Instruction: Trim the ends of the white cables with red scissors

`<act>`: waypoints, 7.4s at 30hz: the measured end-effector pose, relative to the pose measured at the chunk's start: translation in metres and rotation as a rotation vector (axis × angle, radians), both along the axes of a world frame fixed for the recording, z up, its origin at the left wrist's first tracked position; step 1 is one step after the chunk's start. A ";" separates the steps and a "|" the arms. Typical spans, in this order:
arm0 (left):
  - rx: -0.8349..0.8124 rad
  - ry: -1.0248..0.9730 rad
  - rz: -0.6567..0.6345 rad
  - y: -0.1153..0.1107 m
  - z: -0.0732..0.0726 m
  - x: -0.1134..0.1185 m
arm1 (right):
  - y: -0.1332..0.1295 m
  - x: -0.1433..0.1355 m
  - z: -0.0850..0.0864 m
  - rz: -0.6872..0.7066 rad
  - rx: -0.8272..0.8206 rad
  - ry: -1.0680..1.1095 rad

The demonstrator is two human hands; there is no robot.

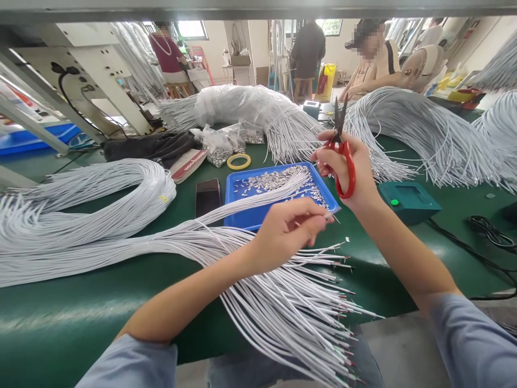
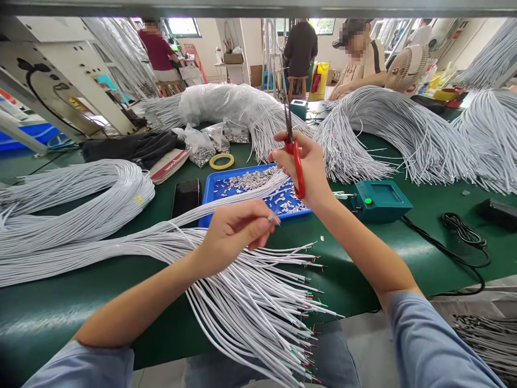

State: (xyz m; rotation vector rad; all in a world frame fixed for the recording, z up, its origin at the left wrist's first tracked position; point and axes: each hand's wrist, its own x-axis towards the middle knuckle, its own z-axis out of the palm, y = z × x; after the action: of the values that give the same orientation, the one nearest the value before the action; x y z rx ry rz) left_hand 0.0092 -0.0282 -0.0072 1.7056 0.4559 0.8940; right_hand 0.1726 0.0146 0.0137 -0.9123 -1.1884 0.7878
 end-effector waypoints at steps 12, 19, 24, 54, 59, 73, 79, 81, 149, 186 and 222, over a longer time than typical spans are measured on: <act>0.438 -0.111 0.495 0.022 0.002 -0.009 | -0.045 -0.013 0.007 0.151 0.162 -0.192; 0.328 -0.184 0.498 0.023 0.001 -0.009 | -0.046 -0.017 0.005 0.068 0.193 -0.226; 0.219 -0.197 0.460 0.023 0.002 -0.007 | -0.045 -0.020 0.001 0.065 0.202 -0.237; 0.210 -0.177 0.402 0.024 0.004 -0.006 | -0.021 -0.008 -0.001 0.141 0.074 -0.126; 0.310 -0.176 0.415 0.024 0.000 -0.006 | -0.040 -0.010 0.006 0.114 0.171 -0.201; 0.300 -0.164 0.354 0.023 0.002 -0.005 | -0.045 -0.015 0.006 0.058 0.179 -0.265; 0.324 -0.128 0.228 0.024 0.006 -0.009 | -0.044 -0.015 0.005 0.092 0.184 -0.254; 0.350 -0.119 0.252 0.024 0.006 -0.009 | -0.045 -0.016 0.003 0.072 0.209 -0.276; 0.297 -0.108 0.381 0.019 0.018 -0.016 | -0.027 -0.009 0.000 0.053 0.193 -0.276; 0.745 -0.077 0.571 0.023 0.000 -0.008 | -0.053 -0.019 0.002 0.034 0.212 -0.304; 0.557 -0.009 0.598 0.028 0.001 -0.008 | -0.032 -0.008 0.005 0.058 0.125 -0.305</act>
State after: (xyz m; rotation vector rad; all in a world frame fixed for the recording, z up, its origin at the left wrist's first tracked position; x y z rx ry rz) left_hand 0.0010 -0.0007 -0.0057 2.1024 0.7866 1.5698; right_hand 0.1646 -0.0177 0.0187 -0.9188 -1.5193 0.6261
